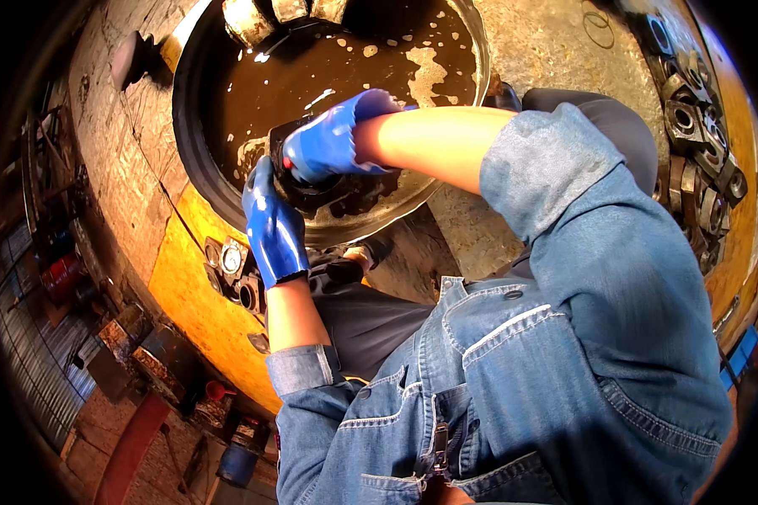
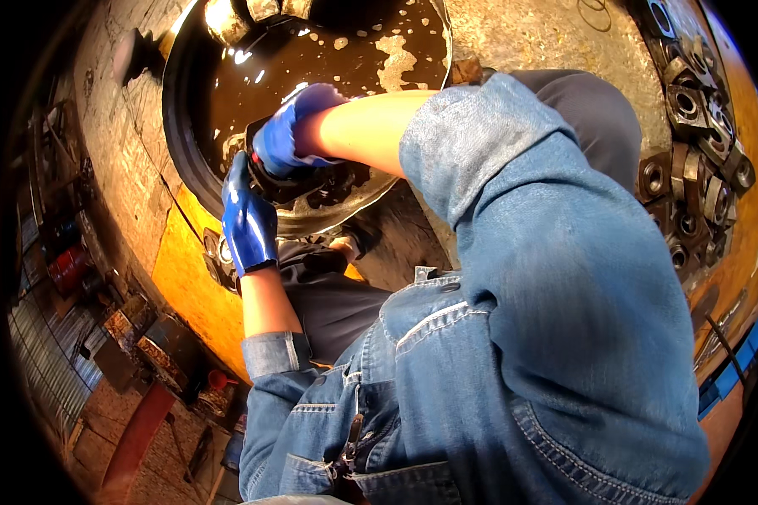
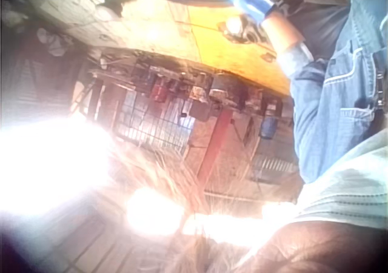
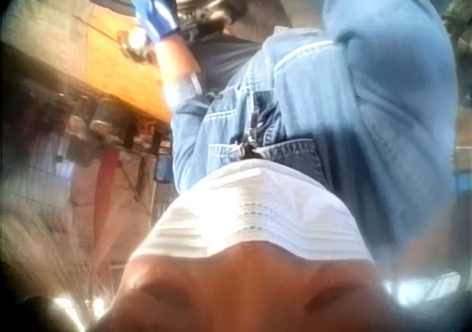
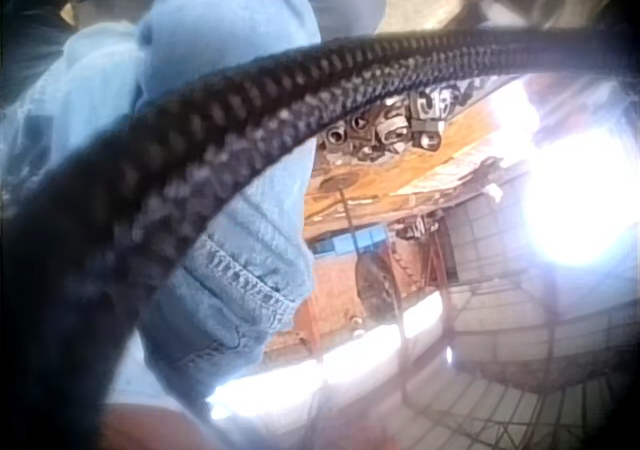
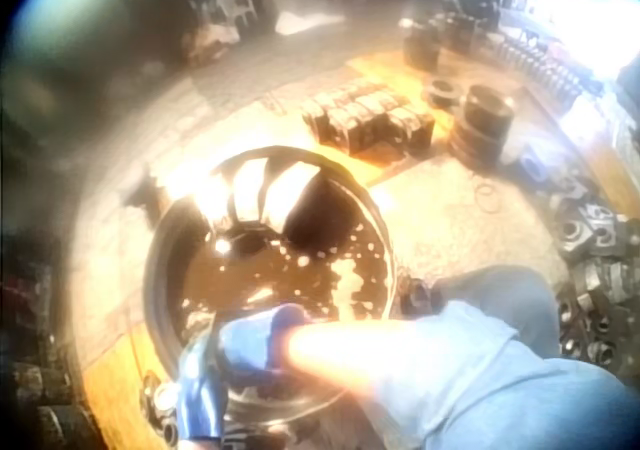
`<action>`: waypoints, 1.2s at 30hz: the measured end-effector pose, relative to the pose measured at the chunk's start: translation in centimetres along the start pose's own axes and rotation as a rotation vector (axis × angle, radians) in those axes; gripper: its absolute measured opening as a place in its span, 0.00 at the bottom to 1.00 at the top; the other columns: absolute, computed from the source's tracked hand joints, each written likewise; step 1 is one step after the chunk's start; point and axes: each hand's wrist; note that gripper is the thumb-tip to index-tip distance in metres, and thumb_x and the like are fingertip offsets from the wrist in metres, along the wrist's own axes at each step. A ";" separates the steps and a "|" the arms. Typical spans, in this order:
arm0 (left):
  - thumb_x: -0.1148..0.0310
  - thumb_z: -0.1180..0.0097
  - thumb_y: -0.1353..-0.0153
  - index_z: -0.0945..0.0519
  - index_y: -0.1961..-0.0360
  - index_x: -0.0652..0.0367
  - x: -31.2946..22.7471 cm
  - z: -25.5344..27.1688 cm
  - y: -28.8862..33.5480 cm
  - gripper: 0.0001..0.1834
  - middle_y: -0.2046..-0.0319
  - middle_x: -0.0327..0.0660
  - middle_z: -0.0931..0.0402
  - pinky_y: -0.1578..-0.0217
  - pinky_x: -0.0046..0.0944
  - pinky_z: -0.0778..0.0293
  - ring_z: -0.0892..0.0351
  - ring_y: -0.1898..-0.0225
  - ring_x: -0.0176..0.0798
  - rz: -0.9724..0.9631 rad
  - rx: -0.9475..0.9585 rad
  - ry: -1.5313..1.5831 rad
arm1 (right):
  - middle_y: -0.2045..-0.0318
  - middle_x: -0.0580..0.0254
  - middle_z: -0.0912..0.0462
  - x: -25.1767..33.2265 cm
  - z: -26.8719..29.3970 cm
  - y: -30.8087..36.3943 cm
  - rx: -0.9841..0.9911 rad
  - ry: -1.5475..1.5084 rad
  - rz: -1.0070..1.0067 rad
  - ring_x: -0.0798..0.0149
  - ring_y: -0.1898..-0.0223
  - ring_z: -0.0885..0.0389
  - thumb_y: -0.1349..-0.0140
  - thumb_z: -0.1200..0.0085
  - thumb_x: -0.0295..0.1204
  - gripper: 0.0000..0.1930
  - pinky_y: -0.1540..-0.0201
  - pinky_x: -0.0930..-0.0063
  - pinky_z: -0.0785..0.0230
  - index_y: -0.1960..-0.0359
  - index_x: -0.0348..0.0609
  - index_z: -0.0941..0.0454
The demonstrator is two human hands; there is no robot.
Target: The person cleans metal parts in a basin of liquid using a brush while wearing blue gloves.
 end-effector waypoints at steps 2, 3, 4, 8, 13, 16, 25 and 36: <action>0.66 0.47 0.29 0.21 0.38 0.66 -0.2 0.0 -0.1 0.22 0.48 0.51 0.18 0.44 0.40 0.22 0.18 0.48 0.45 -0.013 0.061 -0.064 | 0.59 0.55 0.09 -0.6 -3.3 -4.8 0.020 0.288 0.070 0.49 0.63 0.11 0.32 0.44 0.37 0.16 0.57 0.60 0.20 0.54 0.39 0.12; 0.80 0.48 0.35 0.24 0.34 0.63 -0.1 0.1 -0.4 0.26 0.44 0.55 0.19 0.40 0.43 0.23 0.19 0.42 0.51 -0.024 0.119 -0.082 | 0.59 0.54 0.09 -1.9 -4.4 -6.2 0.019 0.392 0.130 0.49 0.64 0.11 0.32 0.43 0.37 0.16 0.58 0.61 0.19 0.55 0.38 0.11; 0.93 0.49 0.40 0.26 0.30 0.61 0.8 1.0 -0.4 0.36 0.40 0.59 0.21 0.35 0.47 0.24 0.20 0.37 0.57 -0.018 0.137 -0.109 | 0.58 0.53 0.09 -1.6 -5.0 -7.0 0.021 0.504 0.232 0.48 0.64 0.10 0.33 0.43 0.37 0.16 0.59 0.63 0.19 0.56 0.37 0.11; 0.92 0.49 0.40 0.24 0.32 0.61 1.4 1.4 -0.4 0.34 0.40 0.59 0.20 0.34 0.47 0.25 0.20 0.39 0.57 -0.132 0.162 -0.025 | 0.59 0.49 0.09 -3.4 -4.3 -3.4 -0.143 0.556 0.557 0.48 0.60 0.10 0.36 0.44 0.35 0.14 0.57 0.57 0.18 0.59 0.41 0.10; 0.74 0.45 0.28 0.21 0.37 0.67 -0.6 0.3 -1.1 0.20 0.46 0.52 0.16 0.38 0.42 0.24 0.17 0.44 0.47 0.215 0.111 0.392 | 0.71 0.57 0.14 -5.1 -5.0 -5.5 -0.534 0.501 0.842 0.53 0.65 0.13 0.38 0.44 0.37 0.12 0.62 0.57 0.20 0.69 0.45 0.11; 0.58 0.45 0.23 0.19 0.41 0.70 0.9 0.3 -1.9 0.23 0.50 0.47 0.15 0.43 0.37 0.23 0.17 0.48 0.39 0.217 0.070 0.349 | 0.64 0.48 0.11 -3.4 -3.7 -3.8 -0.388 0.474 0.707 0.50 0.60 0.11 0.35 0.46 0.34 0.12 0.57 0.55 0.19 0.64 0.39 0.13; 0.59 0.43 0.24 0.18 0.44 0.69 0.6 0.2 -1.7 0.22 0.51 0.47 0.14 0.48 0.36 0.22 0.16 0.53 0.38 0.240 0.070 0.346 | 0.59 0.44 0.09 0.0 -4.6 -3.3 -0.185 0.139 0.082 0.49 0.58 0.08 0.38 0.39 0.34 0.15 0.56 0.59 0.16 0.55 0.39 0.11; 0.51 0.42 0.24 0.15 0.41 0.64 1.5 0.8 -1.5 0.26 0.57 0.40 0.14 0.66 0.31 0.26 0.20 0.65 0.32 0.359 0.063 0.302 | 0.55 0.60 0.12 -3.2 -7.3 -0.1 -0.258 -1.913 0.131 0.64 0.52 0.11 0.22 0.45 0.37 0.16 0.48 0.79 0.17 0.40 0.41 0.21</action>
Point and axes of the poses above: each hand's wrist, its own y-axis away from the middle knuckle, its own z-axis out of the back of the hand, x = y × z
